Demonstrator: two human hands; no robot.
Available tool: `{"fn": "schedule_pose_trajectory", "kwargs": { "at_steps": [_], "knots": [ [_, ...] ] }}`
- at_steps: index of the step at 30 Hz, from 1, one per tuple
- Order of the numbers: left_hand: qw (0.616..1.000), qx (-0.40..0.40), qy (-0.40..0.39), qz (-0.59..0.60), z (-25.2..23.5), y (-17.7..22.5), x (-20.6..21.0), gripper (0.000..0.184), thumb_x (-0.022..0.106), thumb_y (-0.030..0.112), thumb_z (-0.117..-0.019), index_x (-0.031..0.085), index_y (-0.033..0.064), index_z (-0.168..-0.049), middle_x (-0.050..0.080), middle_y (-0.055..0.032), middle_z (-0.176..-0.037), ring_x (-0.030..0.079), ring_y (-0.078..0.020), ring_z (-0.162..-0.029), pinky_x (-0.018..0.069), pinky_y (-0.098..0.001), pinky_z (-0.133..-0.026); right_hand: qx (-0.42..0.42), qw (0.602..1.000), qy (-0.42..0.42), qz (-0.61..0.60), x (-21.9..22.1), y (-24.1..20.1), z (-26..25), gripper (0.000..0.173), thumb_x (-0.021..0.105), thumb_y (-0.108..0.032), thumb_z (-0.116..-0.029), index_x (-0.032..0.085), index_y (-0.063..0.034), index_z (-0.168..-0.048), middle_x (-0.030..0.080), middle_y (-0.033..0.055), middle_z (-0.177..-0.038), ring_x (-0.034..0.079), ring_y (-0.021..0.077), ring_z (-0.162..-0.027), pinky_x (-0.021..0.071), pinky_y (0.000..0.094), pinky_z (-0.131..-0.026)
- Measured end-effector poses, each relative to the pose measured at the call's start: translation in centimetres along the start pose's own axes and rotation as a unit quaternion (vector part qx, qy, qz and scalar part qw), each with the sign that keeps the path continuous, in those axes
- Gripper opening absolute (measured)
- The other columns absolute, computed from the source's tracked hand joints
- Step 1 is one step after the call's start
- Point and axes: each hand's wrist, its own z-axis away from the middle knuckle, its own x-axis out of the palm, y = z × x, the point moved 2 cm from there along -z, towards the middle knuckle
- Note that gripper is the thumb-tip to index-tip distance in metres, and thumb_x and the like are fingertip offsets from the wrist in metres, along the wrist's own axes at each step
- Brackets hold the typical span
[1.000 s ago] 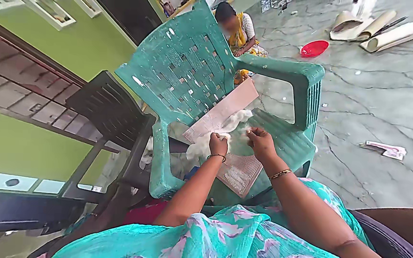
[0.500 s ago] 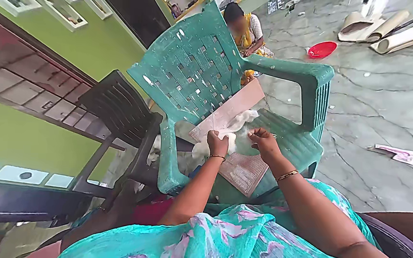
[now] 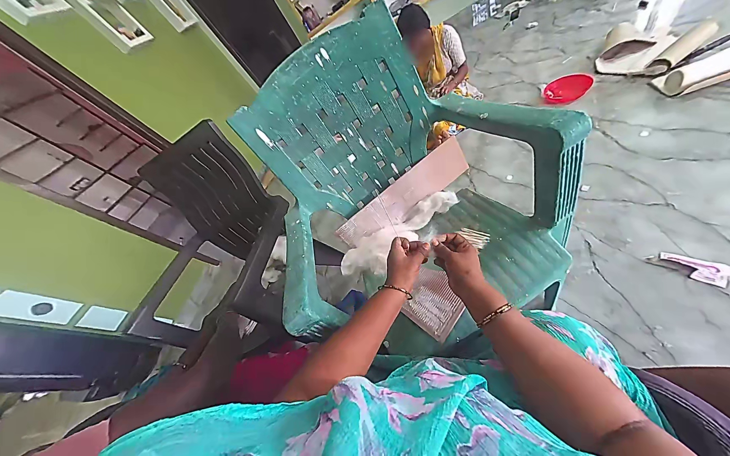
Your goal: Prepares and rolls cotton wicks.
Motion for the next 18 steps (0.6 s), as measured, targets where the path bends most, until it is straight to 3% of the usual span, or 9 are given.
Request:
{"fn": "schedule_pose_trajectory", "kwargs": {
  "at_steps": [5,10,15,18],
  "knots": [
    [1.0,0.005,0.018,-0.017,-0.9,-0.7,0.7,0.026,0.066,0.0,-0.0977,0.042,0.0026,-0.105,0.063,-0.0095,-0.092,0.063,-0.0138,-0.076,0.0553,-0.032,-0.074,-0.019,0.999,0.014,0.044,-0.1,0.0,-0.5,0.01,0.066,-0.001,-0.0969,0.061,-0.0016,-0.106,0.065,0.0045,-0.087,0.062,0.0093,-0.071,0.0539,0.0266,-0.066],
    [0.996,-0.004,0.084,-0.03,-3.1,-1.4,0.5,0.021,0.063,0.003,-0.1007,0.044,-0.0001,-0.111,0.059,-0.0109,-0.094,0.061,-0.0164,-0.079,0.0551,-0.0345,-0.078,-0.012,0.999,0.048,0.011,-0.4,-0.4,-0.9,0.011,0.065,-0.001,-0.0982,0.059,-0.0011,-0.108,0.064,0.0045,-0.087,0.061,0.0089,-0.069,0.0543,0.026,-0.066],
    [0.968,-0.06,0.15,-0.192,-6.5,-3.1,-1.4,0.029,0.063,0.012,-0.1019,0.051,-0.0085,-0.119,0.066,-0.0239,-0.105,0.068,-0.0327,-0.097,0.0556,-0.048,-0.09,0.009,0.997,0.061,-0.05,-0.7,-1.0,-1.6,0.01,0.064,-0.001,-0.0984,0.059,-0.0054,-0.105,0.063,0.0021,-0.086,0.06,0.0076,-0.068,0.0534,0.0238,-0.063],
    [0.923,-0.11,0.112,-0.351,-7.1,-2.8,-2.1,0.039,0.065,0.009,-0.0995,0.05,-0.0101,-0.13,0.065,-0.028,-0.121,0.065,-0.0387,-0.117,0.0498,-0.0527,-0.103,0.034,0.996,0.048,-0.074,-0.6,-1.0,-1.6,0.011,0.064,0.0,-0.0984,0.06,-0.0061,-0.107,0.064,0.002,-0.086,0.059,0.0073,-0.066,0.0512,0.0228,-0.06]
  ]
}}
